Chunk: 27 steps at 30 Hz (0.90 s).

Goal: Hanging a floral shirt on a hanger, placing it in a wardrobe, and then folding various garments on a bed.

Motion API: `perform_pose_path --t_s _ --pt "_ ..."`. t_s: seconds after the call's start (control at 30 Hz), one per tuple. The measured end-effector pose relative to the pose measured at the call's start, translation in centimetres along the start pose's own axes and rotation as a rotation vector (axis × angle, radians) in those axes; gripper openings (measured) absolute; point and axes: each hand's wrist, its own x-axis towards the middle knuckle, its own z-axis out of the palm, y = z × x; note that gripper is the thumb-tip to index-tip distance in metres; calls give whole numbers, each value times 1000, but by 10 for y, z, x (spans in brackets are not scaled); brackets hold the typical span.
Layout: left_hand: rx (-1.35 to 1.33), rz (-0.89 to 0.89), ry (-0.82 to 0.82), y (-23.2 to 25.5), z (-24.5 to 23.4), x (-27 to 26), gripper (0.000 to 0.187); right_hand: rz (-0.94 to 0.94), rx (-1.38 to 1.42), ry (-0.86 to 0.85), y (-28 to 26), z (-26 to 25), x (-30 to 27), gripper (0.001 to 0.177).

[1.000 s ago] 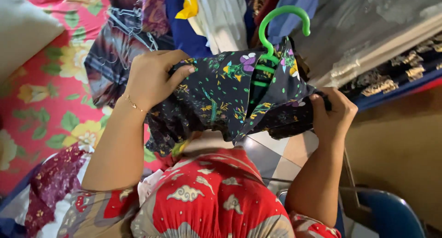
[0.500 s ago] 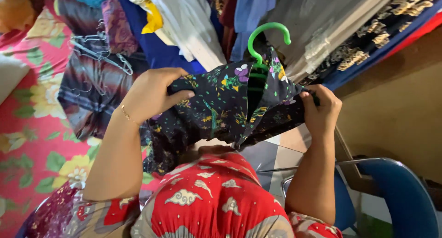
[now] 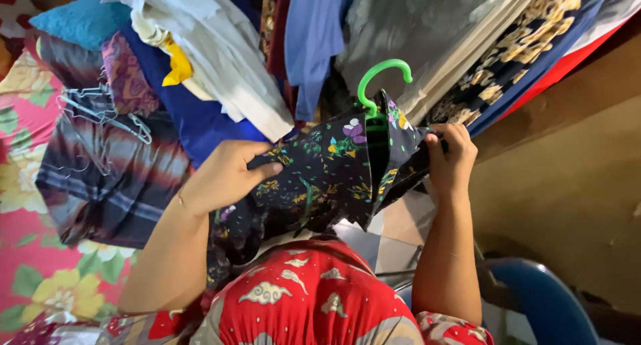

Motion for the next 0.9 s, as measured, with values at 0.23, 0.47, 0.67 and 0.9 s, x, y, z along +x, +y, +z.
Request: perform_pose_path --t_s 0.23,0.47,0.67,0.9 --pt "-412 -13 34 -8 67 47 27 -140 -64 81 15 -3 47 37" --pt "-1067 -189 -30 2 108 64 42 27 421 14 44 42 1 17" --pt "-696 -104 300 14 167 76 57 -105 561 -431 -32 40 11 82" --pt "-500 30 284 41 197 97 44 182 835 -432 -5 82 -18 84"
